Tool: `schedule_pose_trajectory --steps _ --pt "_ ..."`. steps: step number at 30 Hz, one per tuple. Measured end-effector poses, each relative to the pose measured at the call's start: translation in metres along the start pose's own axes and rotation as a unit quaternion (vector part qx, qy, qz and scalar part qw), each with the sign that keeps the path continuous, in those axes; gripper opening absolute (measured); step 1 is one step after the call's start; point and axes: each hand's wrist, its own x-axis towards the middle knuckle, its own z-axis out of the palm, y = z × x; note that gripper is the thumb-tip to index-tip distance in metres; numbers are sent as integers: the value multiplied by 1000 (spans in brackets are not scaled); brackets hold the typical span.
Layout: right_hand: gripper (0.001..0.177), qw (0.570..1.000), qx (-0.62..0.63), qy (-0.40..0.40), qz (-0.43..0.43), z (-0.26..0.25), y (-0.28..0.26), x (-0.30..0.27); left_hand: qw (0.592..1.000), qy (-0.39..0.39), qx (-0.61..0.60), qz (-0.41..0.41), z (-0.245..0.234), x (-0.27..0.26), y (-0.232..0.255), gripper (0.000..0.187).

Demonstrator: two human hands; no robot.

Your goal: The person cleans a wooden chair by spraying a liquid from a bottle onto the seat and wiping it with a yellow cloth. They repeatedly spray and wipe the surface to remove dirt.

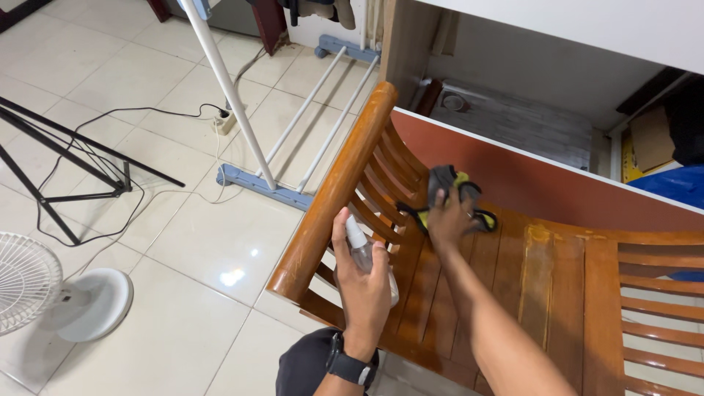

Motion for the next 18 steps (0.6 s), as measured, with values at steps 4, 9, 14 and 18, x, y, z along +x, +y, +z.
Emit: schedule_pose_trajectory --steps 4,9,14,18 --pt "60 949 291 -105 -54 36 -64 28 1000 -3 -17 14 5 1 -6 67" --pt "65 846 502 -181 -14 20 -138 44 1000 -2 -12 -4 7 1 -8 67" --pt "58 960 164 -143 -178 -27 -77 9 999 8 -5 -31 7 0 -4 67" --pt "53 982 69 -106 -143 -21 -39 14 1000 7 2 -8 6 -2 -3 67"
